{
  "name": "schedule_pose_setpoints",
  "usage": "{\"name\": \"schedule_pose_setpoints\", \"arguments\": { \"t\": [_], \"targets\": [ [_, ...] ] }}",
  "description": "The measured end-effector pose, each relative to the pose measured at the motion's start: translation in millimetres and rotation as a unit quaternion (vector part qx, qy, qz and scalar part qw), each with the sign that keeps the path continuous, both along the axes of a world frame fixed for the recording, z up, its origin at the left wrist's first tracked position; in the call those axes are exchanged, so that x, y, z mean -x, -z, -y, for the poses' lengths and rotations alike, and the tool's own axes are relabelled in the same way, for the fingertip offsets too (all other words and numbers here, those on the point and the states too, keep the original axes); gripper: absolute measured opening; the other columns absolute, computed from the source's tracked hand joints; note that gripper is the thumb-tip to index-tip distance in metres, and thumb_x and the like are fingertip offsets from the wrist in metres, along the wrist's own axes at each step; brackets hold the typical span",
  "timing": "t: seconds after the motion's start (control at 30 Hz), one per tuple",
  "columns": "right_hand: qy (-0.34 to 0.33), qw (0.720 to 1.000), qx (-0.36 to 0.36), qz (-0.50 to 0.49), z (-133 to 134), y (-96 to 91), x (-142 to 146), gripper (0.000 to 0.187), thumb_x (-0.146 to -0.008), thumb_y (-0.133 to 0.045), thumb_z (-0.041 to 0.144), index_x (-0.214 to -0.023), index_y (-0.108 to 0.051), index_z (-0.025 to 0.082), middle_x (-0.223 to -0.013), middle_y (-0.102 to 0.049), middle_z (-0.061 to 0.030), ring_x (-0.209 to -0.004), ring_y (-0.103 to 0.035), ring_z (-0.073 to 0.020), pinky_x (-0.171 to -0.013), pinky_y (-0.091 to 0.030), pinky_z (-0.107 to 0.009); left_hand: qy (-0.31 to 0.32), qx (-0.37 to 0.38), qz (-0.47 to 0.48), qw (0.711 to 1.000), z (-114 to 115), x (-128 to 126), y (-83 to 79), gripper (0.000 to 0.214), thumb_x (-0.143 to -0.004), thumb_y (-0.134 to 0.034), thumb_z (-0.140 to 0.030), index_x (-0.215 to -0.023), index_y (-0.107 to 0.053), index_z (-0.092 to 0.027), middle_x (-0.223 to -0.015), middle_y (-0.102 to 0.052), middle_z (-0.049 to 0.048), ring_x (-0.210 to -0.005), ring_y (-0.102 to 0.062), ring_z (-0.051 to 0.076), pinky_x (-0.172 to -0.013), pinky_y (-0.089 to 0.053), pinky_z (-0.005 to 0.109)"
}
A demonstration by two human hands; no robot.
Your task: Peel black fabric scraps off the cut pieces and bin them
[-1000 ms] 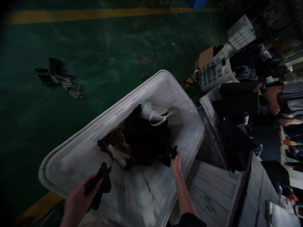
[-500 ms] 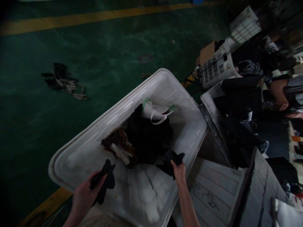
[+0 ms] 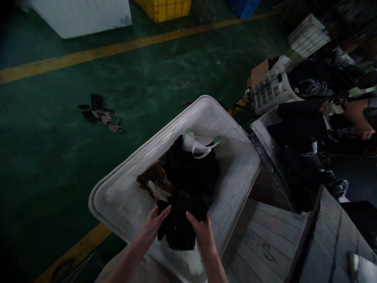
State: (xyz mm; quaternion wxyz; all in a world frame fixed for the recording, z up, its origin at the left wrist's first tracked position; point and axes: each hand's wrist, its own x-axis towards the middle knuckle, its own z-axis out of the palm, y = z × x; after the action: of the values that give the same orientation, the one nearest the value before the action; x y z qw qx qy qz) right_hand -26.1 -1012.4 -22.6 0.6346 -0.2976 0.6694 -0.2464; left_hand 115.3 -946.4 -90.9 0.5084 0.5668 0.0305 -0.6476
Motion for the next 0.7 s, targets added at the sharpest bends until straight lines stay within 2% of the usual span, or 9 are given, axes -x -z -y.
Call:
{"name": "schedule_pose_setpoints", "arguments": {
  "t": [0.07, 0.13, 0.23, 0.33, 0.47, 0.6, 0.63, 0.7],
  "targets": [
    [-0.04, 0.999, 0.002, 0.013, -11.3, -6.3, -11.7, 0.055, -0.063, -0.083, 0.039, -0.113, -0.07, 0.021, -0.109, -0.074, -0.0075, -0.106, -0.067, -0.0293, -0.099, -0.05, -0.046, -0.028, -0.01, -0.085, 0.996, -5.4, 3.4, -4.0, 0.043, -0.075, -0.074, -0.048, -0.102, -0.066, -0.016, -0.09, -0.075, 0.0087, -0.083, -0.072, 0.024, -0.072, -0.058, 0.03],
    [-0.074, 0.997, -0.014, 0.025, -21.6, -15.3, -20.1, 0.051, -0.067, -0.081, 0.041, -0.112, -0.07, 0.02, -0.108, -0.074, -0.0076, -0.107, -0.067, -0.0294, -0.1, -0.05, -0.046, -0.067, -0.027, -0.134, 0.988, -15.9, 2.0, -4.5, 0.042, -0.073, -0.077, -0.044, -0.104, -0.066, -0.017, -0.093, -0.076, 0.0086, -0.087, -0.073, 0.024, -0.076, -0.059, 0.031],
    [-0.125, 0.989, -0.052, 0.055, -34.5, -28.6, -30.1, 0.05, -0.069, -0.08, 0.042, -0.111, -0.07, 0.017, -0.106, -0.075, -0.009, -0.107, -0.067, -0.0309, -0.097, -0.051, -0.047, -0.111, -0.032, -0.126, 0.985, -33.8, -2.6, -3.6, 0.041, -0.069, -0.079, -0.042, -0.099, -0.068, -0.016, -0.093, -0.077, 0.0096, -0.091, -0.072, 0.028, -0.08, -0.059, 0.036],
    [-0.169, 0.985, -0.03, 0.034, -41.1, -31.1, -40.2, 0.052, -0.069, -0.079, 0.042, -0.113, -0.07, 0.017, -0.11, -0.074, -0.0091, -0.106, -0.067, -0.0302, -0.096, -0.052, -0.045, -0.137, -0.025, -0.123, 0.983, -47.8, -7.6, -9.2, 0.036, -0.074, -0.074, -0.041, -0.096, -0.071, -0.014, -0.099, -0.076, 0.0105, -0.099, -0.07, 0.033, -0.082, -0.059, 0.04],
    [-0.219, 0.973, 0.057, -0.041, -40.7, -23.8, -57.2, 0.053, -0.066, -0.079, 0.042, -0.113, -0.07, 0.018, -0.106, -0.074, -0.0092, -0.103, -0.068, -0.029, -0.095, -0.053, -0.042, -0.189, -0.007, -0.115, 0.975, -60.6, -20.7, -30.2, 0.034, -0.085, -0.059, -0.041, -0.102, -0.07, -0.013, -0.109, -0.074, 0.0111, -0.108, -0.067, 0.032, -0.084, -0.058, 0.039],
    [-0.266, 0.96, 0.086, -0.016, -43.9, -29.3, -84.1, 0.052, -0.07, -0.075, 0.044, -0.114, -0.069, 0.018, -0.109, -0.073, -0.0091, -0.104, -0.067, -0.0279, -0.094, -0.053, -0.039, -0.247, 0.036, -0.113, 0.962, -71.6, -42.5, -54.7, 0.054, -0.093, -0.035, -0.051, -0.114, -0.067, -0.013, -0.114, -0.071, 0.0139, -0.117, -0.061, 0.033, -0.081, -0.057, 0.049],
    [-0.277, 0.956, 0.097, -0.017, -46.4, -32.7, -92.7, 0.051, -0.07, -0.075, 0.044, -0.113, -0.069, 0.018, -0.109, -0.073, -0.0094, -0.104, -0.067, -0.0282, -0.094, -0.054, -0.039, -0.264, 0.047, -0.11, 0.957, -74.4, -48.8, -60.2, 0.058, -0.091, -0.035, -0.057, -0.116, -0.066, -0.014, -0.115, -0.07, 0.0146, -0.119, -0.06, 0.034, -0.082, -0.057, 0.051],
    [-0.309, 0.942, 0.129, -0.025, -53.5, -39.3, -111.5, 0.049, -0.071, -0.074, 0.045, -0.11, -0.069, 0.016, -0.106, -0.074, -0.0102, -0.103, -0.067, -0.0295, -0.093, -0.053, -0.041, -0.302, 0.069, -0.116, 0.944, -80.7, -61.8, -71.3, 0.062, -0.082, -0.051, -0.064, -0.118, -0.065, -0.015, -0.116, -0.069, 0.016, -0.121, -0.058, 0.035, -0.089, -0.055, 0.05]
  ]
}}
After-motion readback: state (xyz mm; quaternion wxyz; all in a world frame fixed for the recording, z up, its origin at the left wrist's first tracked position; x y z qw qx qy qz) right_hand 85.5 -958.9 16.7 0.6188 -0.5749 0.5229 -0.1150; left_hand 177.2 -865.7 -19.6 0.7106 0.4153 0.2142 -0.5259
